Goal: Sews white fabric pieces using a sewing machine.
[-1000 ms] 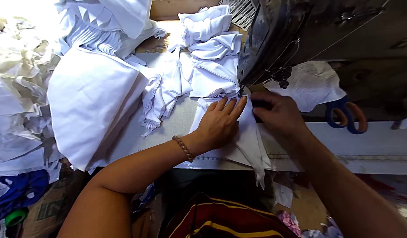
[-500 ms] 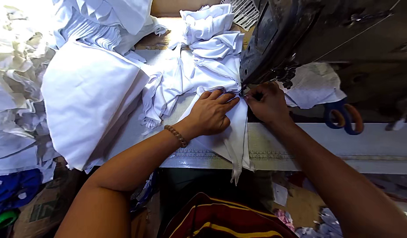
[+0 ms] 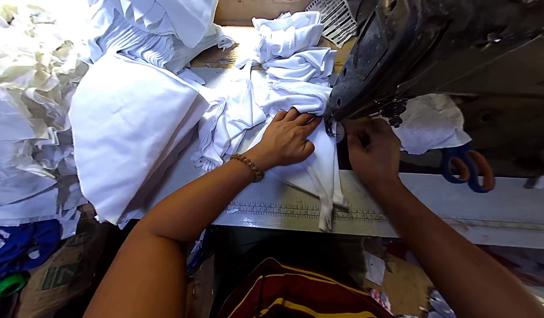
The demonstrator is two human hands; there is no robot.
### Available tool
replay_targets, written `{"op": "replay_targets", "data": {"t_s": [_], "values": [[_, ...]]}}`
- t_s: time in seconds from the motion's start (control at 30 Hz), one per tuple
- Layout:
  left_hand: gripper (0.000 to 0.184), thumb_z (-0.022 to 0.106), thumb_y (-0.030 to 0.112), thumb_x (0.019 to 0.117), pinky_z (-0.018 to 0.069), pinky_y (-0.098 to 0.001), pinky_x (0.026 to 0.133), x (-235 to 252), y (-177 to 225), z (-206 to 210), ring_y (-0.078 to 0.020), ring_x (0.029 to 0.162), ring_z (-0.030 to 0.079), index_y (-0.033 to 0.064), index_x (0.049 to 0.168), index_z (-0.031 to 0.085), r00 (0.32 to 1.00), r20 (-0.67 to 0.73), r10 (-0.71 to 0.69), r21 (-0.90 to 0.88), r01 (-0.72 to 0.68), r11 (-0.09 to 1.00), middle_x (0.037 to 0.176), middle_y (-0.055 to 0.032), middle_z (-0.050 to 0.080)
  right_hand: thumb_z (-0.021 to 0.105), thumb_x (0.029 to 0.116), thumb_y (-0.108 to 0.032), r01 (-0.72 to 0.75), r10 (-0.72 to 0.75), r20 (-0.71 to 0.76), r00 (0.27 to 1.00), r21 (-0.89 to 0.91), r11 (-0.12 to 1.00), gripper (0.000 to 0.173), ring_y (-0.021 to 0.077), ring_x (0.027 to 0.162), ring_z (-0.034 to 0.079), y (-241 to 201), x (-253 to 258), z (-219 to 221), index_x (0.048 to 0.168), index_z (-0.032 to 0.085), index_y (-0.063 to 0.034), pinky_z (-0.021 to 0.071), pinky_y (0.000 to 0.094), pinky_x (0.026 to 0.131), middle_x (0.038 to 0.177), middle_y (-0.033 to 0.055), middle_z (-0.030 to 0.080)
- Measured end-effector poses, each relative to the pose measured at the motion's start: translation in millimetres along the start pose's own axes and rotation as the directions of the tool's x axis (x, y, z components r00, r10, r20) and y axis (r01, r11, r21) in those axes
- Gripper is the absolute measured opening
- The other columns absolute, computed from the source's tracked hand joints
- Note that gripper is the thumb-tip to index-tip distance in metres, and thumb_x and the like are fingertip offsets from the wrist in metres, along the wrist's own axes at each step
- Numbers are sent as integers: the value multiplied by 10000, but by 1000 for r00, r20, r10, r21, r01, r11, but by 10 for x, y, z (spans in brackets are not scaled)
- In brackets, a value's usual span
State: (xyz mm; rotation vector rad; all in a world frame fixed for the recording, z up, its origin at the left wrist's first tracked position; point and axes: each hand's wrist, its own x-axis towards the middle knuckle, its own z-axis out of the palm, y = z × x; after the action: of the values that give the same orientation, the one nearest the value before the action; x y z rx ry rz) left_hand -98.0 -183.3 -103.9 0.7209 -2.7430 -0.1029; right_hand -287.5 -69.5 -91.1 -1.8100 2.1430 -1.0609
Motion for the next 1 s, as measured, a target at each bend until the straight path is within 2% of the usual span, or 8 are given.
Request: {"op": "replay_targets", "data": {"t_s": [0.07, 0.13, 0.2, 0.33, 0.43, 0.67, 1.0], "values": [[572, 369, 283, 931, 397, -491, 967, 61, -55, 5, -307, 1265, 559, 177, 1433, 622, 1000, -6, -20, 0, 20, 1000, 1386, -70, 650, 550, 945, -89, 283, -283, -58, 957, -8, 959, 216, 351, 987, 685, 14, -212, -4, 983, 723, 33, 559, 492, 848, 1045, 221, 706], [563, 352, 290, 945, 400, -513, 996, 118, -106, 6, -318, 1307, 551, 179, 1421, 630, 999, 8, -44, 17, 44, 999, 1392, -74, 650, 557, 955, -154, 520, -520, -3, 854, 29, 854, 260, 339, 1039, 699, 61, -339, 51, 959, 755, 14, 558, 475, 916, 1055, 196, 734], [551, 341, 293, 952, 398, -523, 1001, 176, -157, 10, -325, 1301, 560, 161, 1389, 651, 997, 19, -69, 22, 68, 997, 1376, -87, 660, 552, 1000, -243, 590, -590, 62, 805, 18, 807, 321, 339, 1129, 691, 72, -368, 99, 982, 784, -23, 537, 480, 981, 1122, 184, 743], [513, 344, 296, 964, 389, -533, 974, 269, -212, -18, -342, 1248, 571, 139, 1313, 687, 990, 53, -130, 23, 128, 991, 1312, -109, 681, 552, 1007, -311, 545, -541, 83, 837, -42, 838, 370, 332, 1176, 681, 74, -359, 106, 1053, 784, -27, 529, 487, 985, 1194, 173, 737], [516, 335, 302, 968, 381, -539, 968, 304, -248, -28, -346, 1248, 570, 136, 1302, 691, 985, 65, -159, 37, 157, 987, 1279, -108, 698, 529, 1019, -291, 510, -505, 85, 859, -65, 857, 375, 337, 1212, 667, 67, -368, 118, 1093, 773, -16, 520, 495, 1001, 1243, 175, 721], [527, 329, 307, 973, 366, -542, 997, 378, -289, -42, -323, 1329, 526, 145, 1340, 670, 963, 64, -261, 47, 258, 965, 1364, -68, 668, 517, 1005, -199, 436, -431, 70, 899, -89, 895, 343, 358, 1198, 671, 37, -343, 122, 1110, 762, 17, 521, 506, 1000, 1251, 200, 710], [519, 327, 308, 980, 350, -552, 1032, 507, -389, -64, -310, 1370, 499, 157, 1337, 671, 927, 67, -369, 66, 365, 929, 1373, -57, 664, 453, 1036, -176, 335, -321, 104, 941, -171, 927, 376, 383, 1302, 600, 61, -271, 119, 1237, 720, -5, 456, 564, 1076, 1346, 184, 667]]}}
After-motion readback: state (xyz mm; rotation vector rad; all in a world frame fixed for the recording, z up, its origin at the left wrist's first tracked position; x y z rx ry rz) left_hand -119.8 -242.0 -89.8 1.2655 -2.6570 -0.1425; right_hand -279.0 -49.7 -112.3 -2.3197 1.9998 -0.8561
